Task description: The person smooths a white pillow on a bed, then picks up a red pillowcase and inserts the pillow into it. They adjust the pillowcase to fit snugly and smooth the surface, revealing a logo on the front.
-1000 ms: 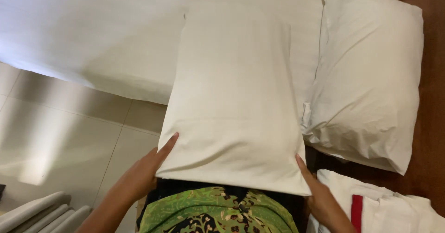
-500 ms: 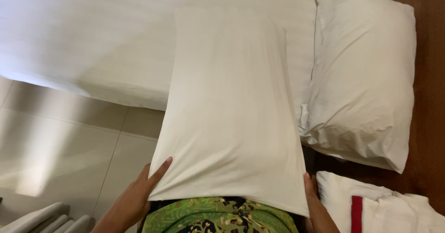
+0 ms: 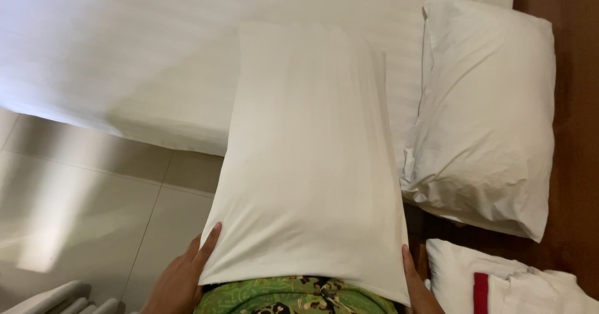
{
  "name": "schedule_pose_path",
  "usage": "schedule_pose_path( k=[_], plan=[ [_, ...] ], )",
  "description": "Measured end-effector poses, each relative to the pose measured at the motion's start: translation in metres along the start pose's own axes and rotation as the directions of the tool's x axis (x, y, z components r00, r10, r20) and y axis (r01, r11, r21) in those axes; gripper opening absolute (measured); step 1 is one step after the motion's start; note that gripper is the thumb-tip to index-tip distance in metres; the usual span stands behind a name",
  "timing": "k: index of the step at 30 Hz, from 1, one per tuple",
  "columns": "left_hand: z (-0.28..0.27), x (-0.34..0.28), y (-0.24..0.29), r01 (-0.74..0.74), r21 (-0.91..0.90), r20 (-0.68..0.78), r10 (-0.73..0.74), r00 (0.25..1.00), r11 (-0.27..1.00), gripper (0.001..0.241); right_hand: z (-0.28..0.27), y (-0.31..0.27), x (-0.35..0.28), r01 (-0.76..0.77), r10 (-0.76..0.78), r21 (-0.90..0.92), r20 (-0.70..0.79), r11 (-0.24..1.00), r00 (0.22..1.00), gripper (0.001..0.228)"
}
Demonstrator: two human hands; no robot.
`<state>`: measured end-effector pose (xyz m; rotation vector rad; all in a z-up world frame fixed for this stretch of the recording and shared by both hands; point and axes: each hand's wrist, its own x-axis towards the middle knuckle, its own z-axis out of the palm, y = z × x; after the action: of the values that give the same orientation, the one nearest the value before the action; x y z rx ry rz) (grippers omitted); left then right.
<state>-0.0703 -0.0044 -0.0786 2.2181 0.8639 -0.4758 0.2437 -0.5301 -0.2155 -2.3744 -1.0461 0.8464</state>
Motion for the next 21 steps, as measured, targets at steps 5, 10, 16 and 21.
schedule_pose_path(
  k=[5,10,16,21],
  plan=[
    [-0.083,-0.003,0.026,0.112,-0.147,0.423,-0.039,0.905,0.983,0.128,-0.205,-0.207,0.075,-0.262,0.181,0.323,0.26,0.909,0.949,0.098],
    [-0.126,0.043,0.062,0.041,-0.144,-0.059,-0.05,0.997,0.989,0.071,-0.218,-0.243,0.135,-0.321,0.515,0.608,-0.17,0.726,0.84,0.049],
    [-0.093,0.099,0.137,-0.061,-0.377,-0.365,-0.088,0.927,0.924,0.068,-0.154,-0.181,0.243,-0.294,0.436,0.471,-0.225,0.832,0.872,0.05],
    [-0.085,0.097,0.127,0.047,-0.44,-0.343,-0.216,0.914,0.897,0.062,-0.129,-0.182,0.24,-0.118,0.243,0.322,-0.383,0.939,0.891,0.046]
  ],
)
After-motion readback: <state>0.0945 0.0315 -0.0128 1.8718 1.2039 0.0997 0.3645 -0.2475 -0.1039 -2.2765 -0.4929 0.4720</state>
